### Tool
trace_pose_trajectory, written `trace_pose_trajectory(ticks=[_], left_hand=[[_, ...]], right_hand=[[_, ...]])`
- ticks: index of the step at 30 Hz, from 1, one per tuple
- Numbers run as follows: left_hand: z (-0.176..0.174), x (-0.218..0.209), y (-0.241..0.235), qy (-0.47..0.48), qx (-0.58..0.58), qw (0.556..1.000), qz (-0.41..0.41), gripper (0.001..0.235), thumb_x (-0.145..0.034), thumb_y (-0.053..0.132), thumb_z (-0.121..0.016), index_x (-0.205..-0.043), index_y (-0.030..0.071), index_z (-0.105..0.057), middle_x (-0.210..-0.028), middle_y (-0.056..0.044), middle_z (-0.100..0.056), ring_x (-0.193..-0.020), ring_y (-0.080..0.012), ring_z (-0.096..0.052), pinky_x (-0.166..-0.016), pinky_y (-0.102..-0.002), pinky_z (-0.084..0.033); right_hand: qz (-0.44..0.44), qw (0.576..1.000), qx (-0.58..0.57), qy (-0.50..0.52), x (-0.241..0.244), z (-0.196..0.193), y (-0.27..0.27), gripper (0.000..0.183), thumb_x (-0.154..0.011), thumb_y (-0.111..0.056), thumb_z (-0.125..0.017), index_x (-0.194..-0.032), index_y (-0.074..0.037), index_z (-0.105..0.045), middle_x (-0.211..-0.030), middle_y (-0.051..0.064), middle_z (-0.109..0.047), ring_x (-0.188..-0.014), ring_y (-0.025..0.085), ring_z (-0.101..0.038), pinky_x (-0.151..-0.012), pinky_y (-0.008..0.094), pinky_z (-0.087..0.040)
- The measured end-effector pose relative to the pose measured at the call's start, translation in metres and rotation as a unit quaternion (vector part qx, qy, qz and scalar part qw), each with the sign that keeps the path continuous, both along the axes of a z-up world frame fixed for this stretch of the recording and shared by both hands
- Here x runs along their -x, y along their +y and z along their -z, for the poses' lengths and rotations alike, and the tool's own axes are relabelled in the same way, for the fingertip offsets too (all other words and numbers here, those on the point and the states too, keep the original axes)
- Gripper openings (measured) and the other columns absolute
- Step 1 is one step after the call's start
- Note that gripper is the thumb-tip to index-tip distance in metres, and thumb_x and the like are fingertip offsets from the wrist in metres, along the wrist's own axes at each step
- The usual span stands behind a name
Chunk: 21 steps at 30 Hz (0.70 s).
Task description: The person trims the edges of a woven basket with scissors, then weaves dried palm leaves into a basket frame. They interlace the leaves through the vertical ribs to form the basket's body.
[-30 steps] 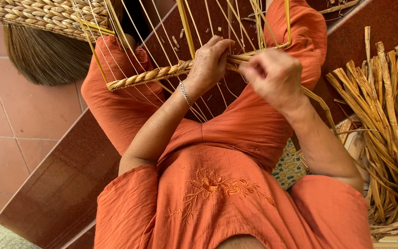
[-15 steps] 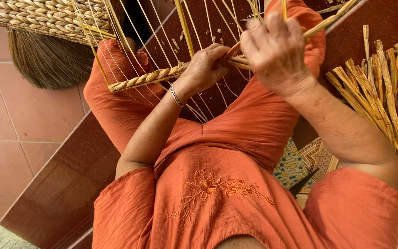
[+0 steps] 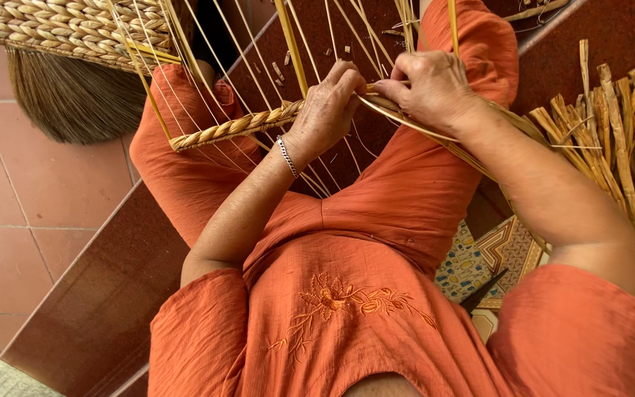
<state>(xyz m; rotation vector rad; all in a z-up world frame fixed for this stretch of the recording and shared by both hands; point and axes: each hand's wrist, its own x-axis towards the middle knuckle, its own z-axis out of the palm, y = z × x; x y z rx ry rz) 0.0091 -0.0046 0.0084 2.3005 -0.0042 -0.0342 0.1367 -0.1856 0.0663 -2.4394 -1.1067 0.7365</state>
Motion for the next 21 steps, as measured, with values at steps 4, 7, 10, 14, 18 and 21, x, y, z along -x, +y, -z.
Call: trace_pose_trajectory(ticks=[4, 7, 10, 14, 18, 21], left_hand=[[0.017, -0.005, 0.006, -0.002, 0.048, 0.999, -0.022, 0.011, -0.098, -0.001, -0.066, -0.099, 0.005, -0.056, -0.084, -0.005, -0.068, -0.064, -0.0107, -0.070, -0.052, -0.023, -0.060], [0.031, -0.016, 0.011, 0.011, 0.098, 0.993, -0.059, 0.008, -0.104, 0.002, -0.062, -0.102, 0.004, -0.054, -0.077, -0.003, -0.067, -0.056, -0.0078, -0.070, -0.047, -0.023, -0.058], [0.042, -0.028, 0.006, 0.010, 0.071, 0.993, -0.090, 0.005, -0.104, 0.001, -0.055, -0.109, 0.004, -0.054, -0.072, -0.005, -0.067, -0.051, -0.0109, -0.065, -0.039, -0.025, -0.054], [0.033, -0.035, 0.000, 0.008, 0.035, 0.994, -0.105, 0.011, -0.106, 0.002, -0.051, -0.117, 0.003, -0.053, -0.071, -0.010, -0.067, -0.049, -0.0129, -0.061, -0.034, -0.026, -0.052], [0.003, -0.038, 0.002, 0.152, 0.137, 0.970, -0.131, 0.017, -0.109, 0.013, -0.045, -0.121, 0.006, -0.053, -0.075, -0.007, -0.069, -0.047, -0.0127, -0.066, -0.034, -0.028, -0.051], [-0.018, -0.043, 0.001, 0.170, 0.147, 0.964, -0.143, 0.017, -0.114, 0.016, -0.043, -0.117, 0.003, -0.053, -0.084, -0.010, -0.070, -0.046, -0.0157, -0.067, -0.036, -0.028, -0.052]], right_hand=[[0.003, 0.992, -0.071, -0.109, 0.010, 0.030, -0.008, 0.035, -0.099, -0.033, -0.082, -0.087, -0.004, -0.066, -0.069, 0.010, -0.069, -0.057, 0.018, -0.065, -0.053, 0.034, -0.052], [0.022, 0.993, -0.109, -0.030, 0.017, 0.030, -0.025, 0.027, -0.102, -0.026, -0.078, -0.093, -0.004, -0.067, -0.071, 0.010, -0.069, -0.059, 0.017, -0.065, -0.053, 0.033, -0.053], [0.086, 0.984, -0.096, 0.124, 0.024, 0.018, -0.057, 0.019, -0.106, -0.021, -0.067, -0.099, -0.003, -0.067, -0.078, 0.009, -0.071, -0.058, 0.013, -0.064, -0.051, 0.029, -0.054], [0.235, 0.925, -0.054, 0.293, 0.051, -0.005, -0.113, 0.017, -0.102, -0.019, -0.061, -0.110, -0.006, -0.069, -0.078, 0.008, -0.074, -0.053, 0.012, -0.061, -0.050, 0.028, -0.052], [0.313, 0.890, -0.092, 0.319, 0.080, -0.004, -0.179, 0.016, -0.104, -0.023, -0.061, -0.108, -0.011, -0.072, -0.082, 0.004, -0.075, -0.056, 0.009, -0.062, -0.051, 0.026, -0.054], [0.385, 0.906, -0.149, 0.095, 0.071, 0.030, -0.227, 0.015, -0.109, -0.020, -0.067, -0.103, -0.007, -0.072, -0.094, 0.005, -0.074, -0.074, 0.011, -0.068, -0.065, 0.030, -0.057]])
